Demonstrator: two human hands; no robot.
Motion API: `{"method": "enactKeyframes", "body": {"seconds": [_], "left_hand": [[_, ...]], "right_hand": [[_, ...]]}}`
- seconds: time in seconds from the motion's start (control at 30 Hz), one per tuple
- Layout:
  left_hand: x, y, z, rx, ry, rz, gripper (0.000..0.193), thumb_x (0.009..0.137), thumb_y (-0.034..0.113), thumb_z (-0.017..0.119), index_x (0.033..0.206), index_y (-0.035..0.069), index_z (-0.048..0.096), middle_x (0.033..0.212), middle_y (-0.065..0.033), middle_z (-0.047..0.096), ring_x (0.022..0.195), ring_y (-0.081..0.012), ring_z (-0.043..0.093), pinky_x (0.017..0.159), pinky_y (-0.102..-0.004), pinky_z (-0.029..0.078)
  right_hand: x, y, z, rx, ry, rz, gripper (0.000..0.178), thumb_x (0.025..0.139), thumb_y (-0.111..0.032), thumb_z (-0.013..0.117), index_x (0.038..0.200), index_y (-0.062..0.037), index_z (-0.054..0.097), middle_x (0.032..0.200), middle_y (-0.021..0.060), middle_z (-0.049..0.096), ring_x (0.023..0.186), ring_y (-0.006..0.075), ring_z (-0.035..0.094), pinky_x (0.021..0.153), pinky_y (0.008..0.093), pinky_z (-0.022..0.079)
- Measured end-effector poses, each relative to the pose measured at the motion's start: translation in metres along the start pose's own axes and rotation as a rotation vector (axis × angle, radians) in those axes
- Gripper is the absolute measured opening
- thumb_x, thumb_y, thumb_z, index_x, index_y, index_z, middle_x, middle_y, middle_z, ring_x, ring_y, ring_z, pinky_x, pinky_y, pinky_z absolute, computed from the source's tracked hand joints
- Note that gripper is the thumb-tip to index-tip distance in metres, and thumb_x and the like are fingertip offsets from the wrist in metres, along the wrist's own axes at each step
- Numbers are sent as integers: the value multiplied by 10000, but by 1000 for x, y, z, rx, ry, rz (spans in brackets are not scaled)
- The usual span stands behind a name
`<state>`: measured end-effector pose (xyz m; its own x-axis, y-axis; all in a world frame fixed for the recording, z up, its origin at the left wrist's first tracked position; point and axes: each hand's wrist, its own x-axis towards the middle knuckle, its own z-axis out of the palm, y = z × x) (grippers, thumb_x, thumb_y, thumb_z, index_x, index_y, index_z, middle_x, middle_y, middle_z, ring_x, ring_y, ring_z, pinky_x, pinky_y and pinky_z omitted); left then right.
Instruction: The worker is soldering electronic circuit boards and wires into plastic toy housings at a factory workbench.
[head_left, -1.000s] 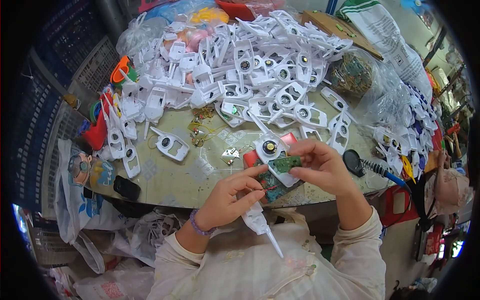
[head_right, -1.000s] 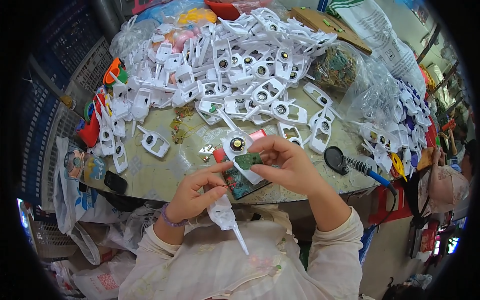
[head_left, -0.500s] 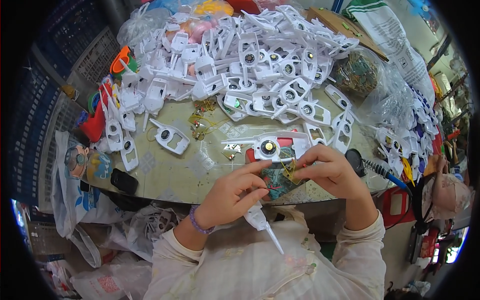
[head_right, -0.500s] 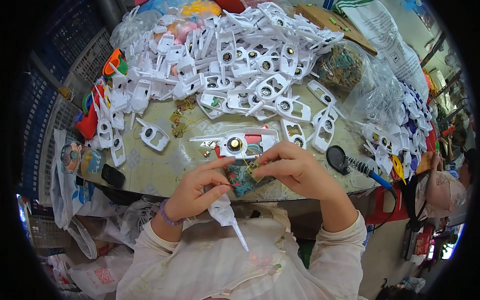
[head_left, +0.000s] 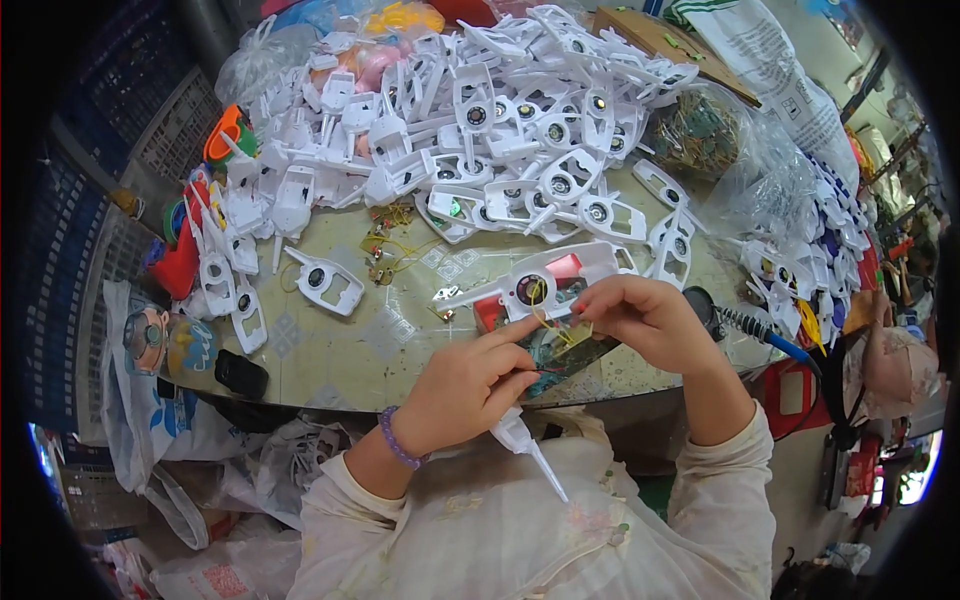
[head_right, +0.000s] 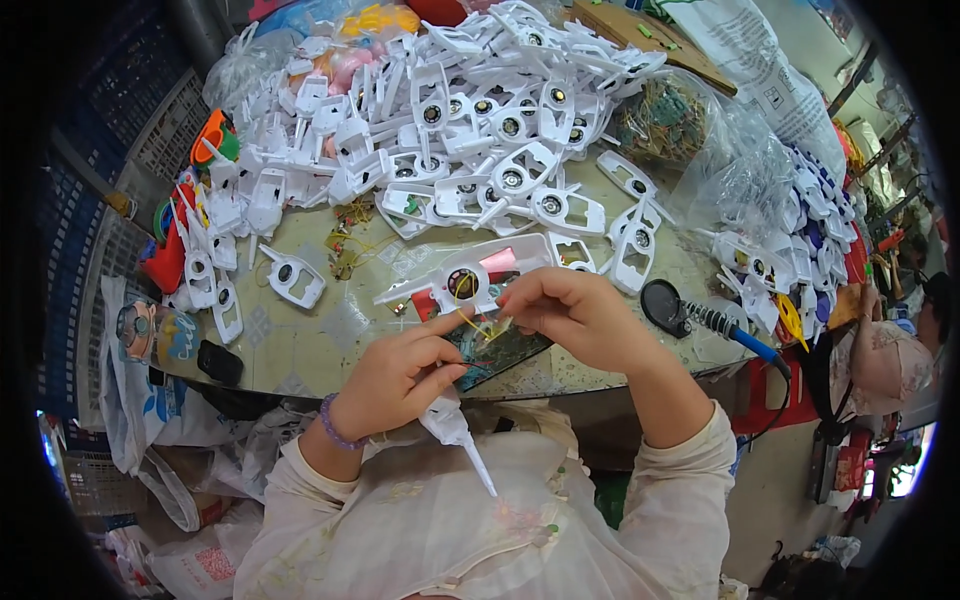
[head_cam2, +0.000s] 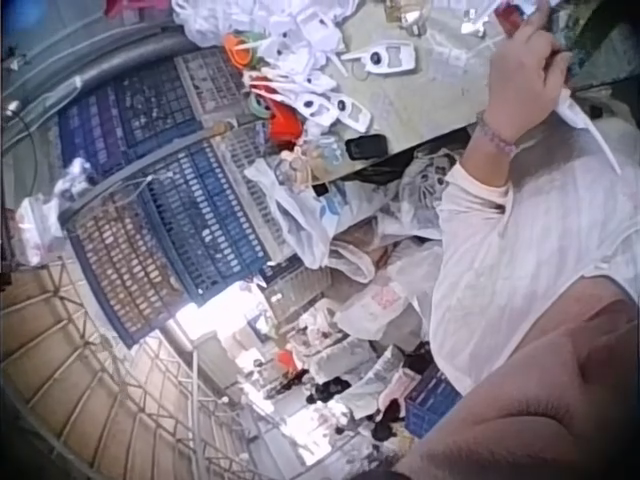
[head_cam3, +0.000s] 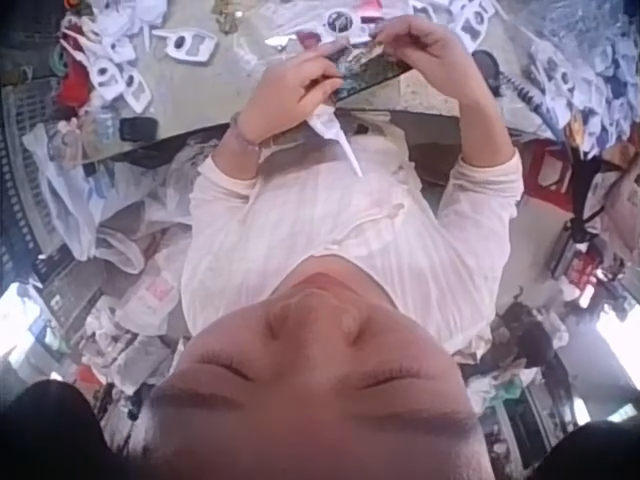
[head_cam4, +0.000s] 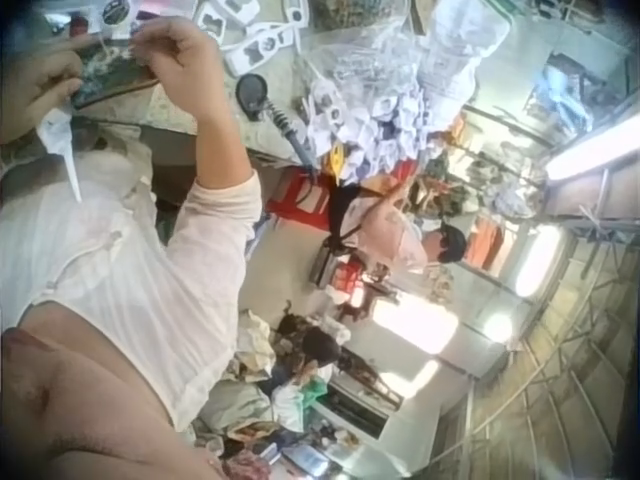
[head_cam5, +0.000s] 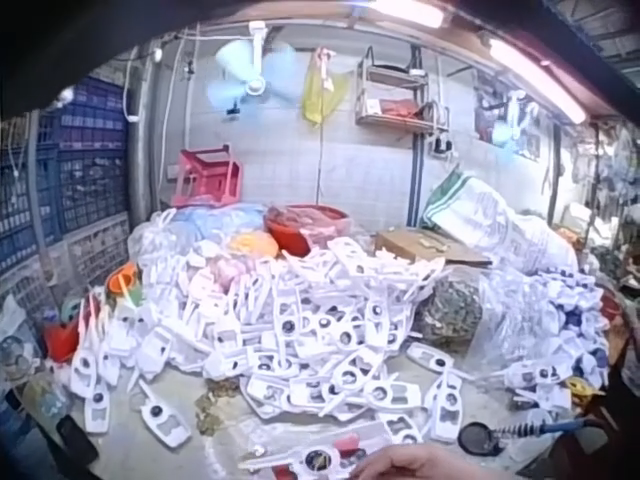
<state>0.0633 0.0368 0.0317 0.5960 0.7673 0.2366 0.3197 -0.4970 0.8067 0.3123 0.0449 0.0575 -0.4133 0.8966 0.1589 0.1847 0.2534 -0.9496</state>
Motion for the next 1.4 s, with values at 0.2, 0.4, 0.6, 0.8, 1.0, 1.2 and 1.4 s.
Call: {"method": "enactKeyframes", "body": {"seconds": [0.2, 0.4, 0.6, 0.8, 1.0, 1.2, 1.4], "left_hand": [[2, 3, 4, 7, 26, 34, 84, 799, 87, 648, 826, 14, 618, 1250, -161, 568, 636, -218, 628, 584, -286, 494], [1, 3, 4, 9, -3, 51, 81, 804, 94, 642, 824, 21, 611, 1241, -163, 572, 617, -235, 609, 566, -303, 477], [2, 4, 6, 7, -9, 18, 105, 813, 131, 628, 788, 36, 590, 1248, -140, 566, 664, -308, 627, 602, -362, 494], [1, 2, 7, 1, 7, 47, 83, 812, 100, 638, 827, 26, 605, 1251, -159, 567, 582, -229, 591, 554, -303, 468], [1, -1, 9, -11, 20, 62, 87, 808, 104, 642, 826, 27, 605, 1256, -158, 564, 587, -230, 591, 554, -304, 467], [2, 3, 3, 0, -21, 35, 102, 814, 134, 626, 794, 40, 592, 1261, -144, 555, 674, -306, 628, 613, -360, 497], [-4, -3, -10, -120, -47, -5, 77, 829, 99, 619, 857, 28, 615, 1272, -147, 553, 704, -239, 643, 634, -312, 495]], "right_hand": [[-1, -5, -11, 192, -37, 202, 162, 846, 90, 546, 947, -4, 630, 937, 31, 628, 821, 77, 582, 711, 213, 477], [-9, -13, -12, -268, -116, -178, 219, 781, 141, 542, 899, -10, 647, 980, 99, 658, 858, 197, 645, 715, 277, 510], [-12, -12, -5, -425, -58, -255, 210, 768, 119, 580, 908, -20, 652, 982, 109, 658, 867, 251, 654, 706, 295, 517], [-14, -13, 3, -451, 27, -219, 196, 785, 93, 601, 939, -17, 649, 974, 106, 654, 841, 239, 650, 708, 290, 513], [-22, 0, 11, -31, 77, 78, 164, 843, 67, 572, 973, -6, 639, 916, 65, 639, 836, 147, 622, 695, 242, 486], [-20, -3, 3, 73, 113, 110, 168, 841, 45, 554, 972, -13, 642, 915, 40, 607, 844, 121, 581, 720, 222, 457], [-7, -17, 8, -416, -16, -72, 192, 801, 14, 582, 980, -31, 636, 851, 93, 612, 787, 237, 600, 676, 336, 461]]}}
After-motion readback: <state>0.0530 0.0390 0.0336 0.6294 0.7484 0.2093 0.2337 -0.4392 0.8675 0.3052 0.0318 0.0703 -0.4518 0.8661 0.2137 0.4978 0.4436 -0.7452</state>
